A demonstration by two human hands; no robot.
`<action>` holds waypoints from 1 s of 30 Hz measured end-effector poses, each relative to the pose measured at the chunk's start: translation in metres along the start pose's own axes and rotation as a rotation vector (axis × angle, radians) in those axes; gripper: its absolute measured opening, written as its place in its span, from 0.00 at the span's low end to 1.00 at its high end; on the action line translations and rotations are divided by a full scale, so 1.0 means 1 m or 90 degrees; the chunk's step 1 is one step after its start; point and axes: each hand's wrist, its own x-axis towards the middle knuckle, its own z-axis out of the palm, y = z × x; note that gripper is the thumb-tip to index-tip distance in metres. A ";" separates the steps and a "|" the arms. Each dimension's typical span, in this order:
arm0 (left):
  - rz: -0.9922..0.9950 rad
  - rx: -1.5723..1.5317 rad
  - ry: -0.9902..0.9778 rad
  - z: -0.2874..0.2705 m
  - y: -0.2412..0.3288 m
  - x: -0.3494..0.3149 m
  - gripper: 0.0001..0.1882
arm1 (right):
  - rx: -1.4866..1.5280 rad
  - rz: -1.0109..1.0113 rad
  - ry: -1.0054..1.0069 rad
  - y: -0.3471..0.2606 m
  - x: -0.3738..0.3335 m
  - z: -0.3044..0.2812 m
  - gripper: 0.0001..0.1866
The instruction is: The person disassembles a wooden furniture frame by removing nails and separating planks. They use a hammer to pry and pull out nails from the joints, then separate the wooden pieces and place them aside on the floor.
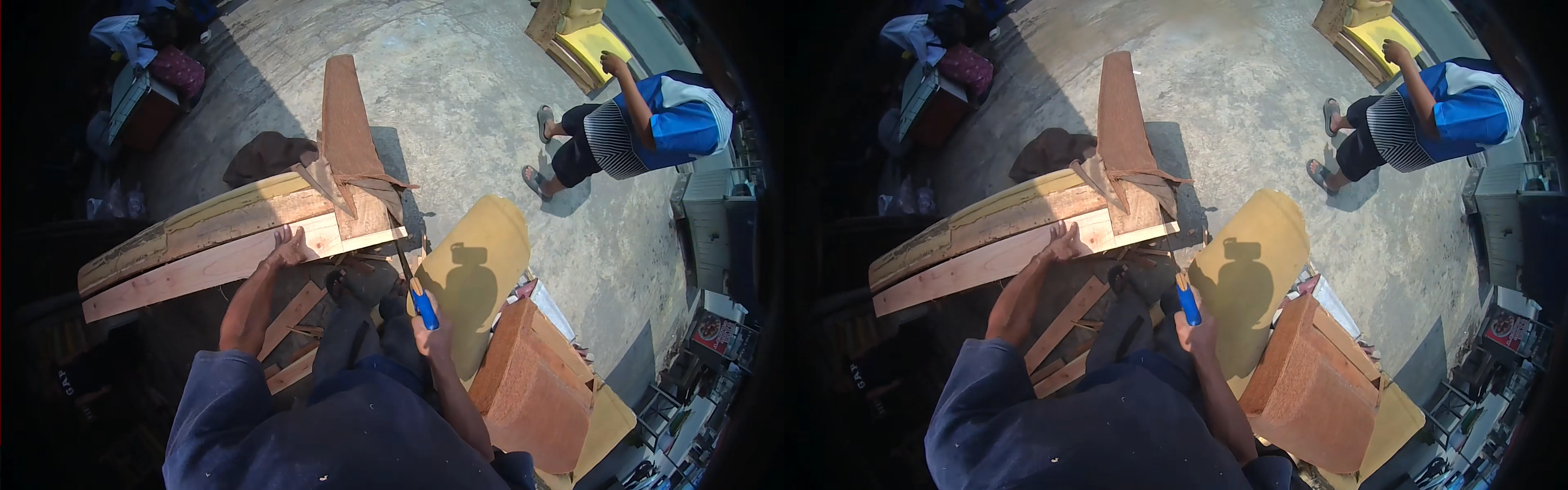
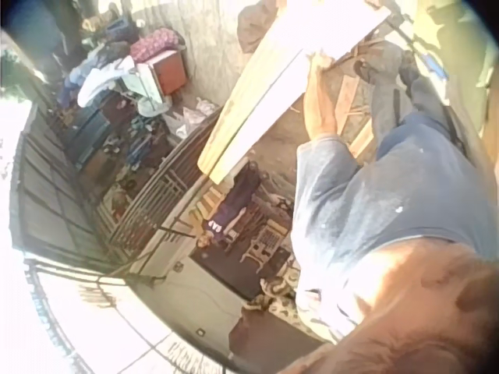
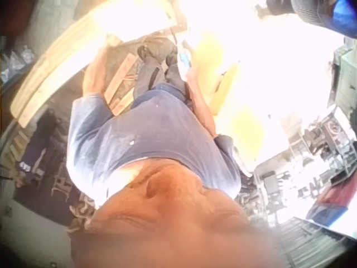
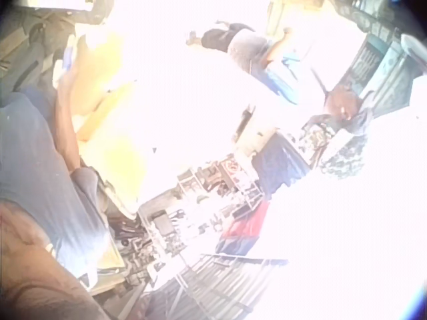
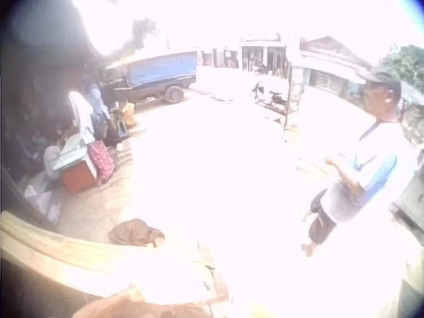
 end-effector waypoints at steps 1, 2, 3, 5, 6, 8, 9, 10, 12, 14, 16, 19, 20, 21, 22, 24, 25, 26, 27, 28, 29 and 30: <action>-0.024 0.003 0.013 0.003 -0.013 -0.015 0.52 | 0.004 0.005 -0.023 0.019 -0.003 0.002 0.30; -0.048 0.000 0.023 0.013 -0.026 -0.026 0.53 | 0.032 -0.053 -0.033 0.001 -0.040 -0.020 0.30; -0.064 0.002 0.045 0.015 -0.035 -0.026 0.53 | 0.063 -0.119 -0.032 -0.012 -0.054 -0.035 0.30; -0.044 0.002 0.059 0.033 -0.042 -0.035 0.55 | 0.064 -0.129 -0.030 -0.004 -0.054 -0.033 0.30; -0.046 -0.012 0.049 0.018 -0.026 -0.029 0.56 | 0.070 -0.130 -0.010 -0.003 -0.038 -0.022 0.30; -0.018 0.006 0.028 0.004 -0.030 -0.027 0.57 | 0.088 -0.119 -0.004 -0.011 0.010 0.013 0.30; -0.024 -0.021 0.003 0.010 -0.029 -0.032 0.57 | 0.050 -0.107 -0.014 -0.011 0.021 0.021 0.30; -0.022 -0.040 -0.020 0.007 -0.022 -0.032 0.57 | 0.017 -0.095 -0.014 -0.011 0.031 0.024 0.30; -0.062 -0.074 -0.043 -0.005 -0.033 -0.032 0.58 | 0.058 -0.039 -0.043 -0.029 0.011 0.013 0.31; -0.079 -0.066 -0.018 -0.005 -0.025 -0.033 0.57 | 0.054 -0.131 -0.037 -0.005 -0.041 -0.028 0.32; -0.085 -0.140 -0.009 -0.015 0.000 -0.040 0.56 | 0.050 -0.126 -0.029 -0.004 -0.057 -0.039 0.33; -0.072 -0.076 -0.022 -0.029 0.005 -0.033 0.57 | 0.130 -0.089 -0.033 0.036 0.009 0.006 0.33; -0.055 -0.055 -0.024 -0.028 0.000 -0.029 0.57 | 0.190 -0.078 -0.049 0.057 0.046 0.027 0.32; -0.044 -0.063 -0.040 -0.011 -0.004 -0.029 0.56 | 0.104 -0.054 -0.055 0.034 0.049 0.027 0.32; -0.029 -0.065 -0.059 0.001 -0.008 -0.030 0.56 | 0.023 -0.025 -0.056 -0.014 0.038 0.022 0.33; -0.055 0.057 -0.041 0.018 -0.047 -0.017 0.49 | 0.040 0.042 -0.086 -0.044 0.007 0.007 0.33; -0.045 0.073 -0.009 0.024 -0.053 -0.007 0.50 | -0.007 -0.095 -0.052 -0.023 -0.029 -0.016 0.32; -0.035 0.086 0.025 0.025 -0.054 0.003 0.50 | -0.016 -0.137 -0.040 -0.018 -0.042 -0.029 0.32; -0.032 0.097 0.045 0.044 -0.058 0.001 0.50 | -0.022 -0.178 -0.028 -0.009 -0.054 -0.040 0.32; 0.023 0.045 0.175 0.071 -0.106 -0.018 0.51 | 0.036 -0.129 -0.066 -0.012 -0.065 -0.038 0.32; 0.012 0.035 0.118 0.064 -0.089 -0.005 0.53 | 0.070 -0.074 -0.044 -0.010 -0.063 -0.036 0.32; 0.015 0.032 0.071 0.038 -0.050 0.014 0.55 | 0.026 -0.105 0.020 0.001 -0.036 -0.018 0.32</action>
